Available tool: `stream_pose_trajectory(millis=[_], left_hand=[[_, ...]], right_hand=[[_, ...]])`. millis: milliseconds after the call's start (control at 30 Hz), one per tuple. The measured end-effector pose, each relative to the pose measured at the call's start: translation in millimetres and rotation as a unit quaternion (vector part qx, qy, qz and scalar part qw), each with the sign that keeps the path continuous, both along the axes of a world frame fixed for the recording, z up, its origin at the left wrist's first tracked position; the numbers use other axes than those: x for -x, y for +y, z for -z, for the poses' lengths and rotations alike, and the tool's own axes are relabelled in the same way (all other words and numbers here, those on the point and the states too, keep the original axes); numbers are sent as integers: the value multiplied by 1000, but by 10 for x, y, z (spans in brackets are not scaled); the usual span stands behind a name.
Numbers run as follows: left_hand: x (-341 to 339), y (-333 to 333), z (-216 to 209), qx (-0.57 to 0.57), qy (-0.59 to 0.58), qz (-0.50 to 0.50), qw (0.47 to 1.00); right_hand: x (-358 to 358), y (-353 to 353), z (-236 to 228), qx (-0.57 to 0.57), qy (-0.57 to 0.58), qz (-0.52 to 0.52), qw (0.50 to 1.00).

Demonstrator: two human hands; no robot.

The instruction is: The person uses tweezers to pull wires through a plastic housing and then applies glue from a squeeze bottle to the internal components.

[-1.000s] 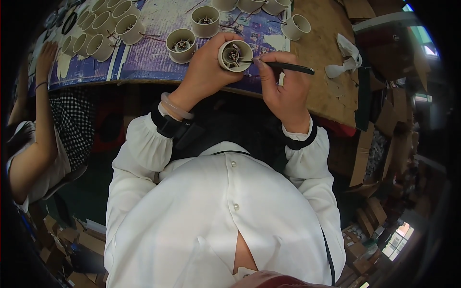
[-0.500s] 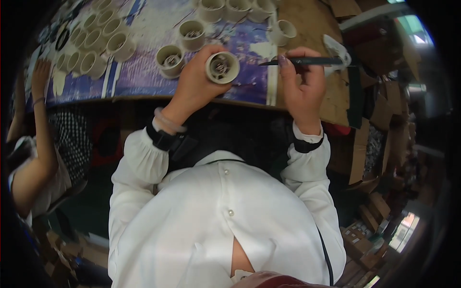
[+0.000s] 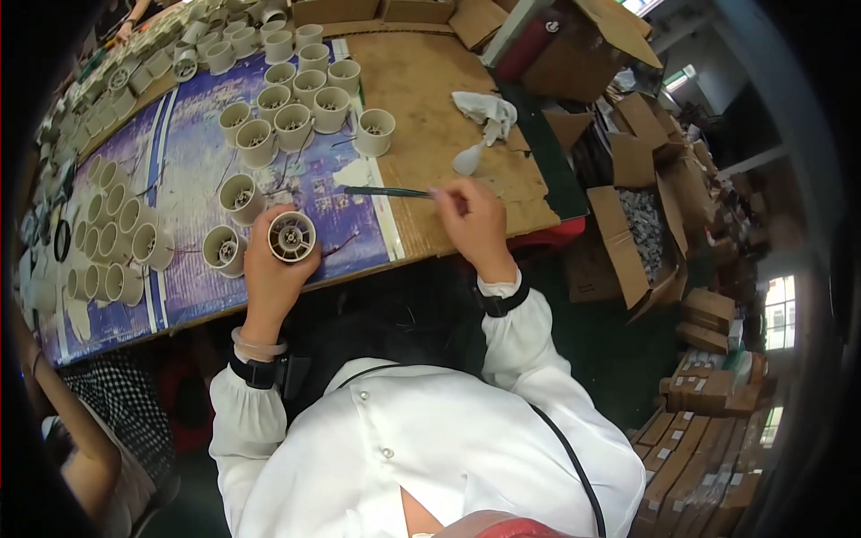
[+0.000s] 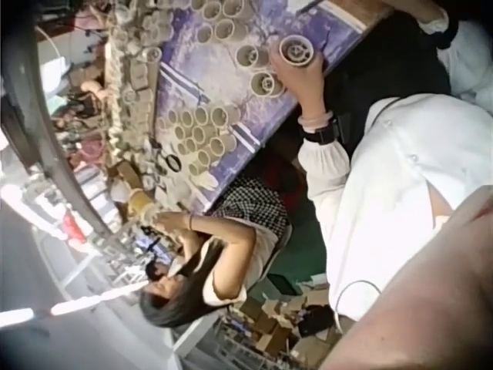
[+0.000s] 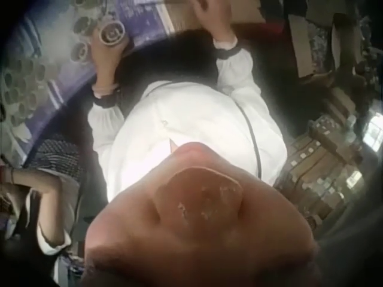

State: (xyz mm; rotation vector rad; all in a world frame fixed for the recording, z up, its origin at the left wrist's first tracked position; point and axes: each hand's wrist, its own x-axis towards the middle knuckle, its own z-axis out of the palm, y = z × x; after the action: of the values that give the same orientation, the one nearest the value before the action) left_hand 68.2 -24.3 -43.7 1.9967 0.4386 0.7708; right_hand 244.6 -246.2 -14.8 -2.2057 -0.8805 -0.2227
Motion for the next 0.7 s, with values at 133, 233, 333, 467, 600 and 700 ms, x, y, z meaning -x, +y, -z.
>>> stream_pose_trajectory(millis=[133, 233, 333, 467, 600, 700], left_hand=[[-105, 0, -78, 8, 13, 19, 1000], [-67, -3, -63, 20, 4, 21, 1000], [-33, -30, -57, 4, -19, 17, 1000], [-19, -41, -32, -18, -37, 14, 999], [51, -14, -65, 37, -24, 25, 999], [87, -25, -62, 69, -31, 25, 997]], right_hand=[[-411, -157, 202, -119, -16, 133, 984], [-648, -132, 413, -168, -82, 139, 972], [-850, -35, 484, -211, -147, 79, 963], [-763, -161, 542, -48, 39, 116, 991], [-415, -68, 301, -103, 58, 77, 990], [-6, 98, 38, -259, 186, -87, 944]])
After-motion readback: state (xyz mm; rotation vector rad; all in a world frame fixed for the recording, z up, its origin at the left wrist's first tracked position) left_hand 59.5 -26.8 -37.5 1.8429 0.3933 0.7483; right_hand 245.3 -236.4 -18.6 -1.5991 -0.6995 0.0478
